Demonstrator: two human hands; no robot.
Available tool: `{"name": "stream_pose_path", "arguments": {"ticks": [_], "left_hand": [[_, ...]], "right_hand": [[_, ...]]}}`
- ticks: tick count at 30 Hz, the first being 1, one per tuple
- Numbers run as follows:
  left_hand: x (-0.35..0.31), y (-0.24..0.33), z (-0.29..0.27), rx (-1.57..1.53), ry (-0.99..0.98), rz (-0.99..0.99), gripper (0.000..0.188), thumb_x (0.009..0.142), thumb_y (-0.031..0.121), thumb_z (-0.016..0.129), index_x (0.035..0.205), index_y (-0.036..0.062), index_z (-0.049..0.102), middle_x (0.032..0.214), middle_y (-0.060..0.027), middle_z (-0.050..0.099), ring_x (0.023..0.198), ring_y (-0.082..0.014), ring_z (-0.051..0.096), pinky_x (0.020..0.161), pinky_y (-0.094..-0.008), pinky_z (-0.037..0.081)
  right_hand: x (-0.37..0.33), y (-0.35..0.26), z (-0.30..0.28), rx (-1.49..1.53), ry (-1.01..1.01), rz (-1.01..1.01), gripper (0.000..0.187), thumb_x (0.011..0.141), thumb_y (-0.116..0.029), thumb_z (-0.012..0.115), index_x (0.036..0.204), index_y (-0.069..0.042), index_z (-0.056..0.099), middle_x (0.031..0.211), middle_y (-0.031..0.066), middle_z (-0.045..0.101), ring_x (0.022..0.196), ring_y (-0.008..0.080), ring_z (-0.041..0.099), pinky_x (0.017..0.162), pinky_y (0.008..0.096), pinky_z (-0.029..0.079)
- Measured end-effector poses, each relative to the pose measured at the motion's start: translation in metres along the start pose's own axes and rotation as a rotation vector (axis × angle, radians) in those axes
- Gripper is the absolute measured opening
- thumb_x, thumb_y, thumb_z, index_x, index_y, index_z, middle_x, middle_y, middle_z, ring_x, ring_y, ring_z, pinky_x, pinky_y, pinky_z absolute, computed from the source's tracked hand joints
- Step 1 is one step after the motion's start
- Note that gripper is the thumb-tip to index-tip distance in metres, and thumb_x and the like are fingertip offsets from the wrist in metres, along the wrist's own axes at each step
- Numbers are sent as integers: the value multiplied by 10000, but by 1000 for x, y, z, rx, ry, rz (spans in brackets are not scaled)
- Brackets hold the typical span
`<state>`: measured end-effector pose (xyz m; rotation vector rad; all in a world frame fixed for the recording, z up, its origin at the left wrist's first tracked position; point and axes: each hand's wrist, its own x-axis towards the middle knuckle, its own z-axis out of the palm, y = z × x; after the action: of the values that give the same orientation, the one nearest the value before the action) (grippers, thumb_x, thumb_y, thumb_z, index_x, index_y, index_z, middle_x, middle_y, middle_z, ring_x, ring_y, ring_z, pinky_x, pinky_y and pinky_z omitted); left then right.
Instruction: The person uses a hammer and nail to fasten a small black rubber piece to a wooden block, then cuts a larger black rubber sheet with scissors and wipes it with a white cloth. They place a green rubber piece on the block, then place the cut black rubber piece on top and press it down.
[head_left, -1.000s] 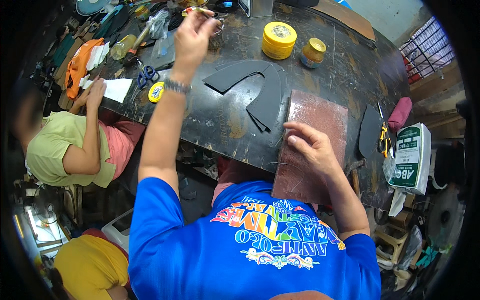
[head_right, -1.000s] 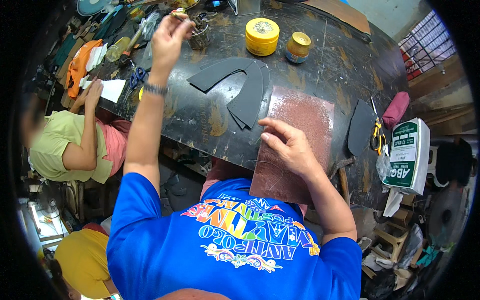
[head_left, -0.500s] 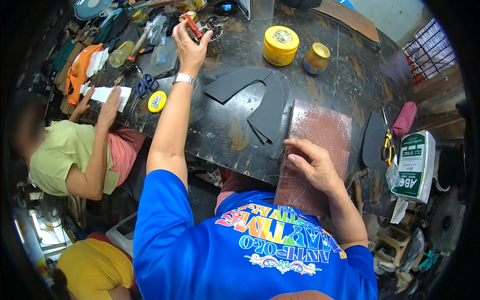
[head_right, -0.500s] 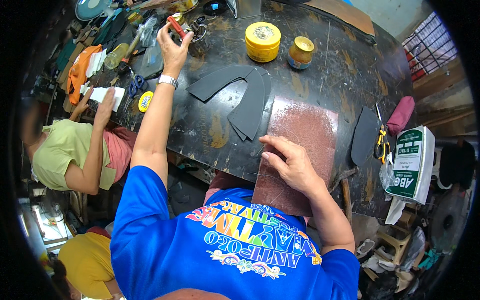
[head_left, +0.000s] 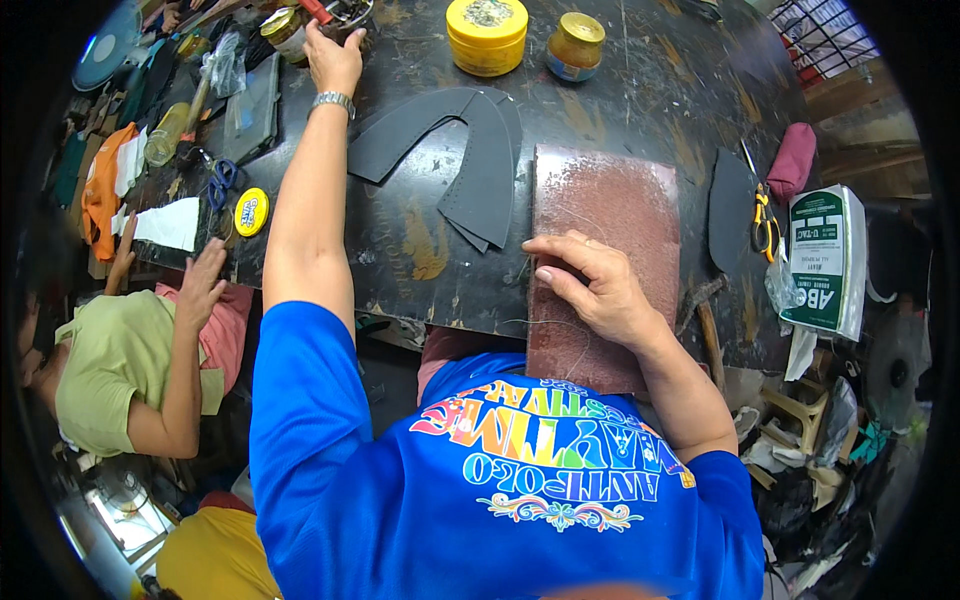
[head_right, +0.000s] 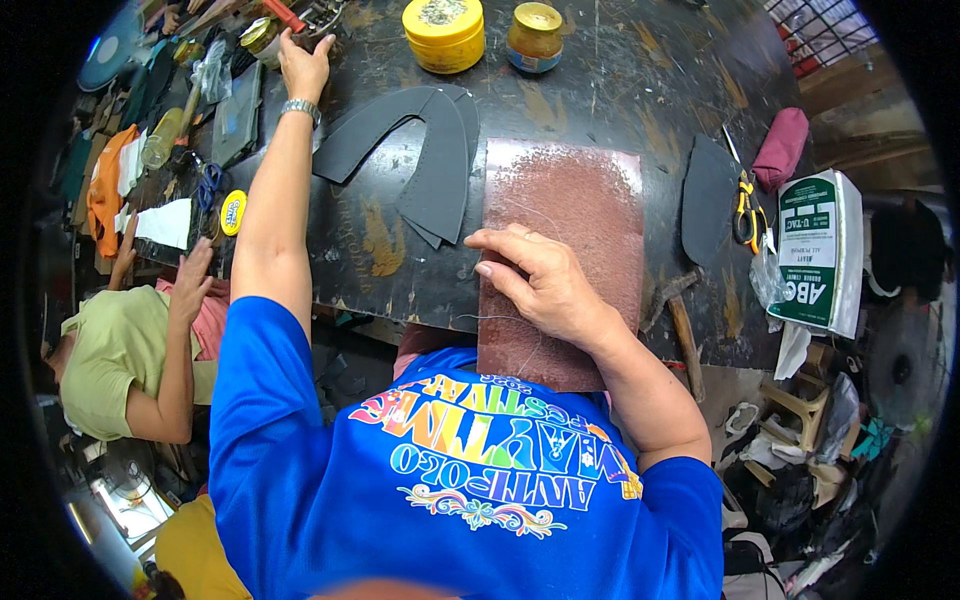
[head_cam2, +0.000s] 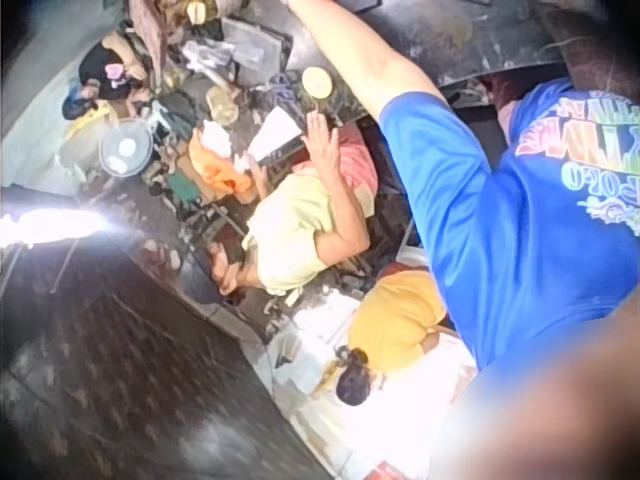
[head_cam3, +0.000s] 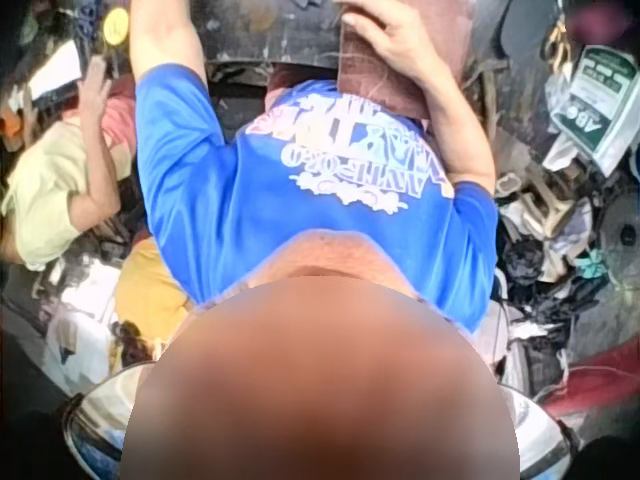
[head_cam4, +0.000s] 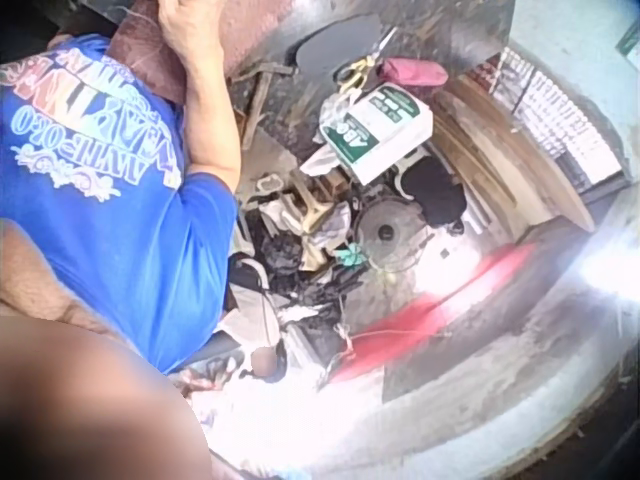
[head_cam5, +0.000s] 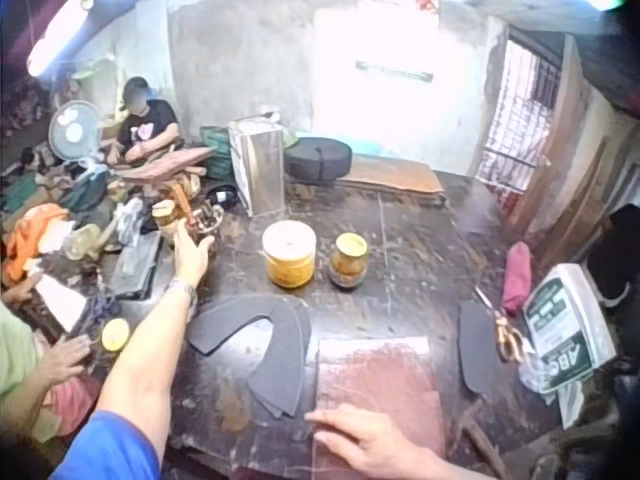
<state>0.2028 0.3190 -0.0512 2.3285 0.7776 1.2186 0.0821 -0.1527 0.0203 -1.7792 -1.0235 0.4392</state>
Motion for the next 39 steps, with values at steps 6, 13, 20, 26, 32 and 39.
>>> {"name": "stream_pose_path", "arguments": {"ticks": [6,13,20,26,32,39], "left_hand": [[34,-12,29,9,-71,-117,903,736,347,877,1423,17,393,1315,-322,563,1194,-493,564,1020,-495,466],[-41,52,-43,-469,-265,-212,830,815,288,830,1471,-3,413,1431,-231,498,1286,-326,522,1082,-385,431],[-247,165,-206,-933,-1436,-407,567,941,48,679,1460,29,451,1277,-122,589,1116,-172,618,980,-325,514],[-313,194,-223,-1054,-1139,-568,885,902,-14,697,1601,17,155,1512,-200,384,1300,-230,490,1053,-342,478],[-316,195,-243,-1085,-1068,-733,825,894,-88,611,1596,5,188,1527,-199,432,1367,-277,484,1142,-387,388],[-321,245,-262,-1090,-1055,-253,887,834,-71,657,1593,-1,203,1609,-186,305,1444,-283,390,1178,-405,344]], "right_hand": [[3,-1,-2,-34,-18,-2,278,930,-85,664,1198,-17,679,1065,159,705,1001,279,683,894,360,521],[-59,-28,-53,-237,317,143,273,919,-55,673,1191,-21,678,969,128,702,849,212,686,765,315,535],[-153,-38,-47,-350,273,824,561,939,-258,696,1425,-84,476,830,142,685,722,261,705,673,359,547],[-171,-15,4,541,652,593,720,897,-51,734,1500,-39,341,1084,123,653,1004,162,657,855,297,537],[-169,-33,31,1132,488,556,804,824,-8,753,1515,5,343,1404,123,551,1280,207,548,1097,351,426],[-219,-46,37,1321,676,277,817,784,86,703,1513,-69,367,1395,103,554,1240,226,575,1078,383,453]]}}
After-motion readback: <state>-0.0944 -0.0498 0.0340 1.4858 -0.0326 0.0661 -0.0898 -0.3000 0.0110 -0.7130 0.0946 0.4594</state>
